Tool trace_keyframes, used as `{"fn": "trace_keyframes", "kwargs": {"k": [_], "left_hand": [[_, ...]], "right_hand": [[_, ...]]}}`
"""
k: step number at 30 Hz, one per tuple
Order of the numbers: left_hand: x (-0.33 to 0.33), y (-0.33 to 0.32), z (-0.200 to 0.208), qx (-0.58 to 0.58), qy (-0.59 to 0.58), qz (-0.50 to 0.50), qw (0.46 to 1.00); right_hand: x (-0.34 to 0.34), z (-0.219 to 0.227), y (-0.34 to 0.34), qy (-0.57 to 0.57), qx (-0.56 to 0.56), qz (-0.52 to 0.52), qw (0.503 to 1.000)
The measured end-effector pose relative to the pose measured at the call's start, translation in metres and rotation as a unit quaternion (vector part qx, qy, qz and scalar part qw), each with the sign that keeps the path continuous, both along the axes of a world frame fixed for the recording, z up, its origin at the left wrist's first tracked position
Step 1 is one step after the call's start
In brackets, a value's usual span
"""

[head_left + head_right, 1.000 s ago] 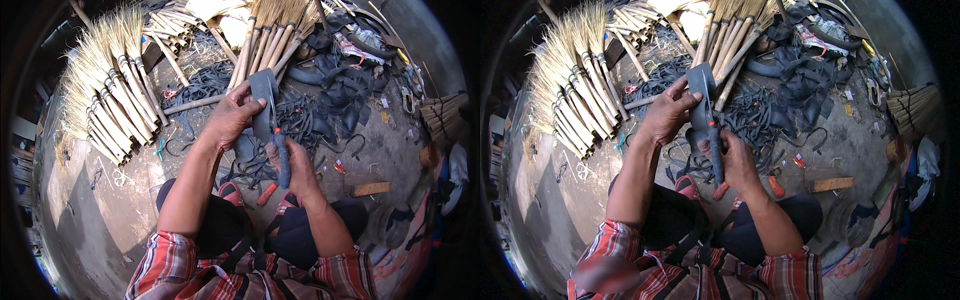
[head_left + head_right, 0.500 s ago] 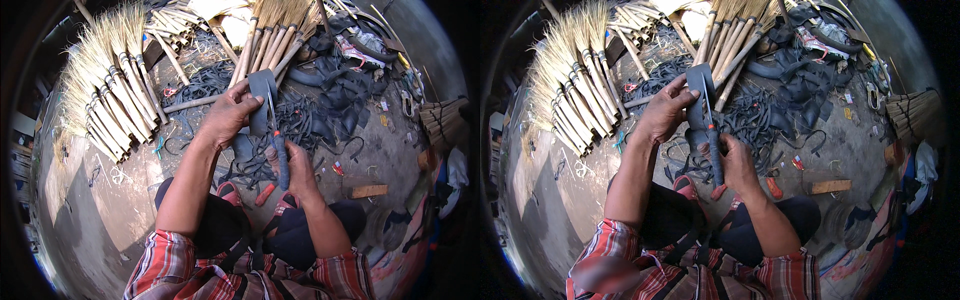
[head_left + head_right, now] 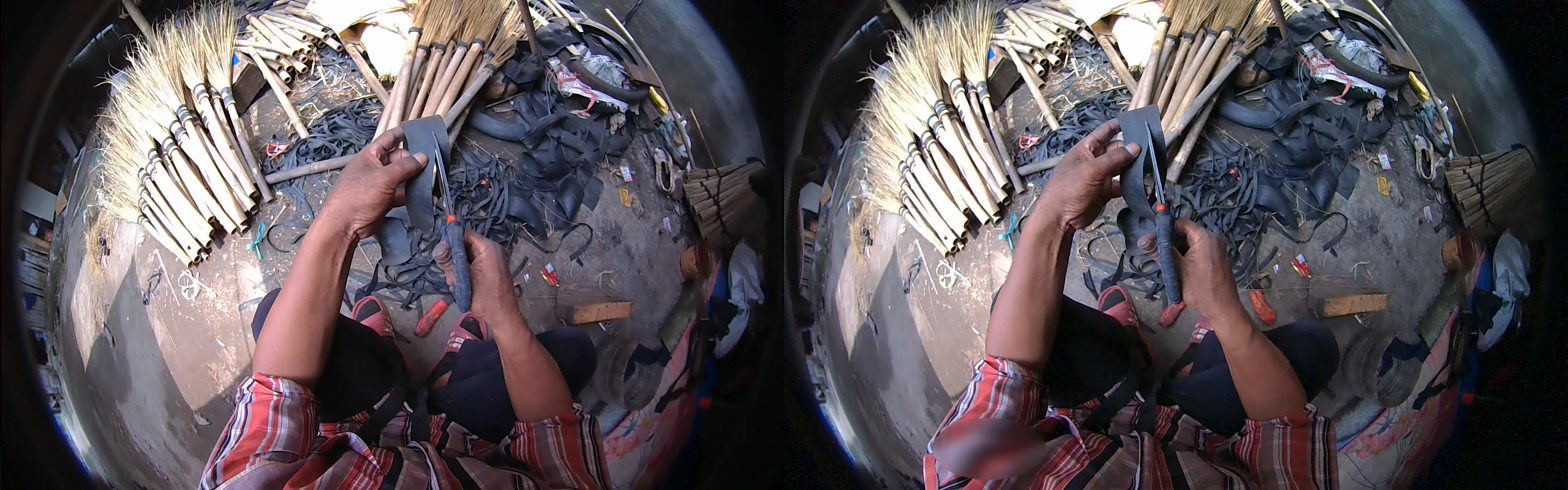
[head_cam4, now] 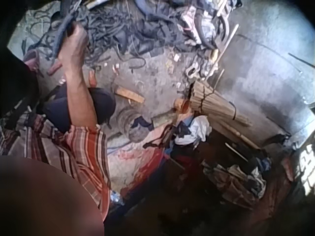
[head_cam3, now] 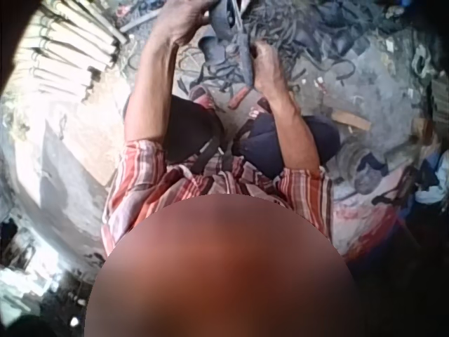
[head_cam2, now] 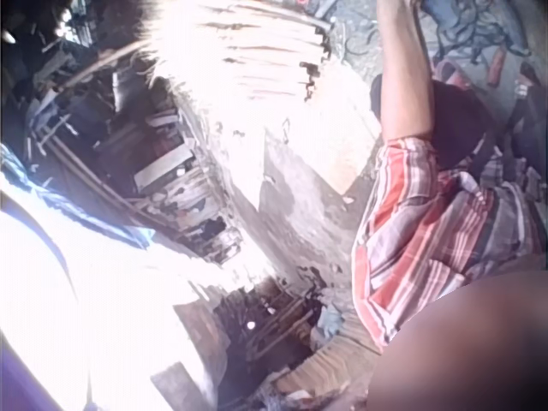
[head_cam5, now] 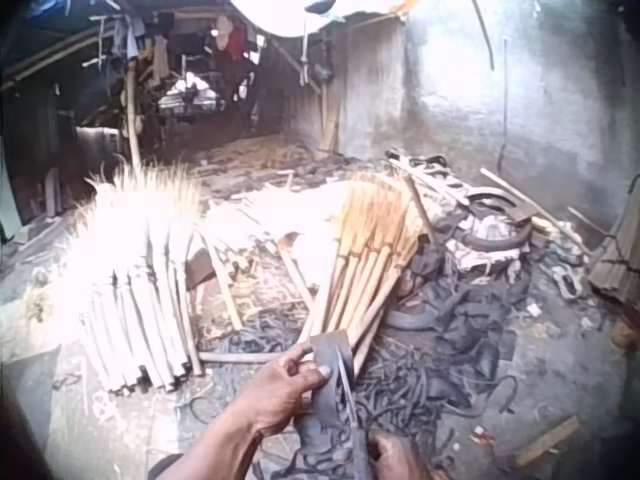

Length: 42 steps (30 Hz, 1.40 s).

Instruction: The person sits on the ground and uses shears to cut a piece of black rubber into strips. They repeatedly reposition the rubber and continue cutting, with finished strips accumulating on the floor.

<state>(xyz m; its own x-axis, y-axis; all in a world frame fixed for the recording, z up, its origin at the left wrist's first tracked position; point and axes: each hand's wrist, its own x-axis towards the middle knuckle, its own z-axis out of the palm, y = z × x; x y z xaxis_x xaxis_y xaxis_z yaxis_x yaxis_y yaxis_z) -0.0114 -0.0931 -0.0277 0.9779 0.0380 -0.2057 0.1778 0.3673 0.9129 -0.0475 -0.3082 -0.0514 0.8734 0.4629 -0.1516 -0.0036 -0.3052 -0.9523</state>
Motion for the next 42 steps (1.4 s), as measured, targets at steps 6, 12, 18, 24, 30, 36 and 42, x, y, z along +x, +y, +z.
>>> {"fn": "trace_keyframes", "kwargs": {"k": [6, 12, 18, 24, 30, 36, 42], "left_hand": [[-0.011, -0.012, -0.002, 0.091, -0.032, -0.053, 0.994], [-0.007, -0.012, 0.004, 0.083, -0.025, -0.048, 0.995], [-0.002, -0.003, 0.003, 0.019, -0.026, -0.011, 0.999], [-0.009, -0.009, -0.003, 0.105, -0.027, -0.072, 0.992], [-0.002, -0.003, -0.003, 0.06, -0.013, -0.044, 0.997], [-0.008, -0.009, 0.003, 0.028, -0.039, 0.006, 0.999], [-0.012, -0.021, -0.002, 0.024, -0.023, -0.045, 0.998]], "right_hand": [[0.01, -0.01, 0.005, -0.06, 0.047, -0.026, 0.997], [0.009, -0.003, -0.005, -0.033, -0.01, -0.011, 0.999], [0.006, -0.003, 0.003, -0.077, -0.022, -0.002, 0.997], [0.013, -0.002, -0.003, -0.126, -0.113, -0.031, 0.985], [0.01, -0.002, -0.008, -0.087, -0.1, -0.02, 0.991], [0.008, -0.003, 0.0, -0.141, -0.079, -0.028, 0.986], [0.012, 0.006, -0.006, -0.129, -0.119, -0.044, 0.984]]}}
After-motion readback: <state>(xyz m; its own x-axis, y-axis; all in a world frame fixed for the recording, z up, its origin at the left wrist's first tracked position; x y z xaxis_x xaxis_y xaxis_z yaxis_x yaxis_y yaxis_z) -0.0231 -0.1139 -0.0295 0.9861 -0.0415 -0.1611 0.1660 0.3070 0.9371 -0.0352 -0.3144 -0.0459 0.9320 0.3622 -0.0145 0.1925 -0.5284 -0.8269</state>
